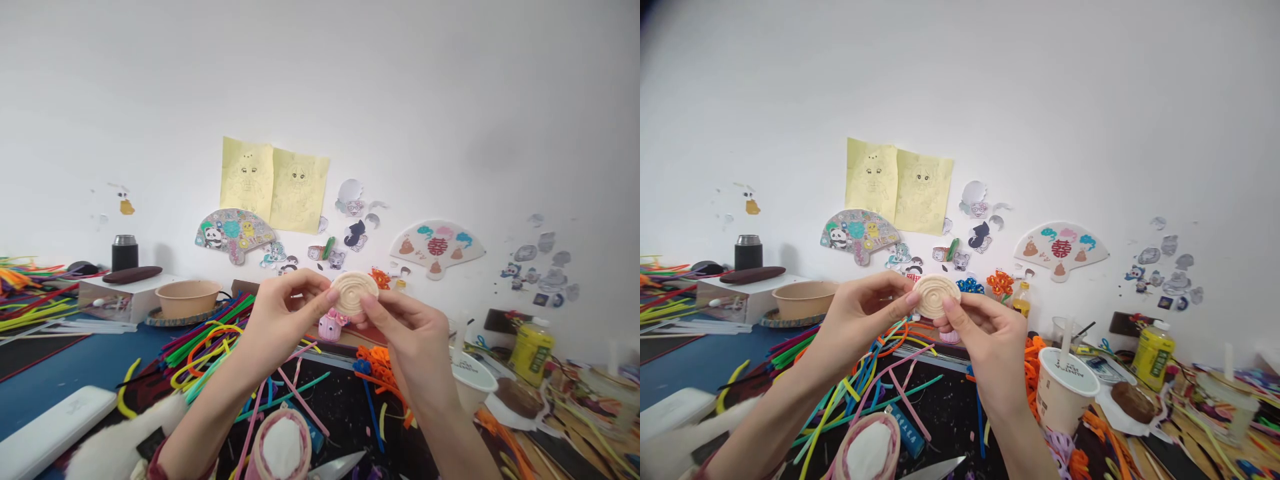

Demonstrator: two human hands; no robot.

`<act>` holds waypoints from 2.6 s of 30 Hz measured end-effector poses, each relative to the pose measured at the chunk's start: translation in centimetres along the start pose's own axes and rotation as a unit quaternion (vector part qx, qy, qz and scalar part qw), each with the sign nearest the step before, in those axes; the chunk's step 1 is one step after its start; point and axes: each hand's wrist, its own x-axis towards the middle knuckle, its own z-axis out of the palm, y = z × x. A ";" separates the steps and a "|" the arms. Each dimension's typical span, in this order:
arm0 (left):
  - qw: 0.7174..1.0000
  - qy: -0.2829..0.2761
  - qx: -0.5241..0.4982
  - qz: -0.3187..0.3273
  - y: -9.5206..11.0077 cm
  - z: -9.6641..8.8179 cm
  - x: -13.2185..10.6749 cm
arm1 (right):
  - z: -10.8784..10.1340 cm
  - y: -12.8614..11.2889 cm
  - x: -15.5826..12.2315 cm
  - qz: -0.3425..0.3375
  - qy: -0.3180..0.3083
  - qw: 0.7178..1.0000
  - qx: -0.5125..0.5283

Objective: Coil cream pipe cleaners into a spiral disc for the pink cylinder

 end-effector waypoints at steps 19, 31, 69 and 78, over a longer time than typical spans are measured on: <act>0.998 -0.022 0.028 -0.050 0.6 -0.3 -0.2 | -0.9 -0.9 0.7 0.085 -0.065 0.994 0.011; 0.999 -0.039 0.034 0.001 0.8 -0.7 -0.2 | -0.7 -2.0 -0.6 -0.124 -0.046 0.957 -0.257; 0.981 -0.087 0.138 0.109 0.8 -1.2 -0.7 | -1.0 -2.5 -0.1 0.025 -0.092 0.994 -0.052; 0.981 -0.095 0.131 0.107 0.7 -1.0 -0.7 | -1.3 -2.2 0.4 0.136 -0.156 0.978 0.010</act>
